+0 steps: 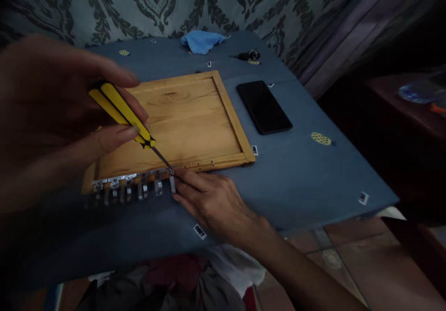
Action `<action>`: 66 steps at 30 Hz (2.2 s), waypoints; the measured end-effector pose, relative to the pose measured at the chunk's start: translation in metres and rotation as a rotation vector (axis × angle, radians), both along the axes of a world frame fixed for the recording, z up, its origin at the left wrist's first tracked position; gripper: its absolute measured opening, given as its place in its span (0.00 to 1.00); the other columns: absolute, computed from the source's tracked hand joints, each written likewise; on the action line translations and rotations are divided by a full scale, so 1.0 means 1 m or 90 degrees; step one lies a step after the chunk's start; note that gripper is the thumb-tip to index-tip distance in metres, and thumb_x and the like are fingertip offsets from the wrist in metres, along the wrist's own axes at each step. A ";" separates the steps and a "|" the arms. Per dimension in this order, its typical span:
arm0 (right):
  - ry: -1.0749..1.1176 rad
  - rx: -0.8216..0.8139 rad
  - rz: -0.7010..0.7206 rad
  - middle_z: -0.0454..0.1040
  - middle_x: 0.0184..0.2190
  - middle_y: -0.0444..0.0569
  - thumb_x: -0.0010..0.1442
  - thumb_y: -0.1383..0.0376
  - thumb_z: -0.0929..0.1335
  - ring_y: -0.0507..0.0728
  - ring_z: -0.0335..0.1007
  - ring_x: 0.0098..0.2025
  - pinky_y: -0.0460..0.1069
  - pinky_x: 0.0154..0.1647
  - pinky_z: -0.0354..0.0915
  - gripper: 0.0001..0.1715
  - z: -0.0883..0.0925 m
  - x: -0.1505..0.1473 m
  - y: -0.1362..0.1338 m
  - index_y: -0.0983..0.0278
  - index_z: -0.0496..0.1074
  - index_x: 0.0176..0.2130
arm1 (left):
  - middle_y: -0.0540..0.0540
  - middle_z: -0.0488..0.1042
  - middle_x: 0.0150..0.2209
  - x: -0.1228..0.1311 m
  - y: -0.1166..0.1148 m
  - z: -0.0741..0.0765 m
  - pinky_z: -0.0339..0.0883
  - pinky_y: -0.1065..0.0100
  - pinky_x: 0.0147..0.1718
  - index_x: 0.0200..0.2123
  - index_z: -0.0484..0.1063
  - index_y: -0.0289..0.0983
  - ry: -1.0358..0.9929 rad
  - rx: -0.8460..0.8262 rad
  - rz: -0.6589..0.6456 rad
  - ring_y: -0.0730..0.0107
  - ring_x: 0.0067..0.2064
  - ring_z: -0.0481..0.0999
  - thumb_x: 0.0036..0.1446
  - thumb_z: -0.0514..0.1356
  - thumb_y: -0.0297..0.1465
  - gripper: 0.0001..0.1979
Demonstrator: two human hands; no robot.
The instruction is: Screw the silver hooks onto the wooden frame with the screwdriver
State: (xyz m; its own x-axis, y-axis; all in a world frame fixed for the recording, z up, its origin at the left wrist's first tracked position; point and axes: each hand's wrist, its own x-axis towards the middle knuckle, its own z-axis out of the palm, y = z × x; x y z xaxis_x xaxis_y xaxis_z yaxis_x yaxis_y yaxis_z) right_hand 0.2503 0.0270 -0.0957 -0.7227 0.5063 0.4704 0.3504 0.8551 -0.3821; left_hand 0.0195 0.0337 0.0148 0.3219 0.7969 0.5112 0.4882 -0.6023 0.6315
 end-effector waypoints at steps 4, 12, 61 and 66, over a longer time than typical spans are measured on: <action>-0.001 0.000 0.000 0.82 0.54 0.55 0.74 0.67 0.64 0.57 0.85 0.45 0.51 0.45 0.83 0.15 0.000 0.000 0.000 0.67 0.79 0.50 | 0.50 0.77 0.49 0.000 0.000 -0.002 0.82 0.67 0.44 0.49 0.72 0.43 0.025 0.003 0.000 0.68 0.46 0.81 0.62 0.66 0.28 0.13; -0.004 -0.008 -0.001 0.82 0.53 0.55 0.74 0.67 0.64 0.57 0.84 0.46 0.52 0.46 0.83 0.14 0.000 0.000 0.000 0.66 0.79 0.50 | 0.48 0.77 0.52 0.000 -0.003 -0.011 0.82 0.63 0.49 0.53 0.73 0.43 0.067 0.009 0.017 0.64 0.49 0.82 0.63 0.65 0.28 0.16; -0.002 0.022 -0.006 0.82 0.53 0.54 0.73 0.67 0.65 0.57 0.85 0.44 0.51 0.45 0.82 0.14 0.000 0.000 0.001 0.66 0.79 0.51 | 0.51 0.79 0.49 0.003 -0.001 -0.010 0.81 0.63 0.48 0.51 0.74 0.44 -0.001 -0.023 -0.028 0.64 0.47 0.82 0.61 0.66 0.26 0.15; 0.001 0.017 0.001 0.83 0.52 0.56 0.73 0.68 0.64 0.57 0.85 0.45 0.51 0.44 0.82 0.15 0.000 0.000 0.000 0.68 0.79 0.51 | 0.50 0.79 0.48 0.003 -0.001 -0.010 0.81 0.65 0.48 0.51 0.73 0.42 0.012 -0.023 -0.036 0.65 0.47 0.82 0.61 0.67 0.24 0.16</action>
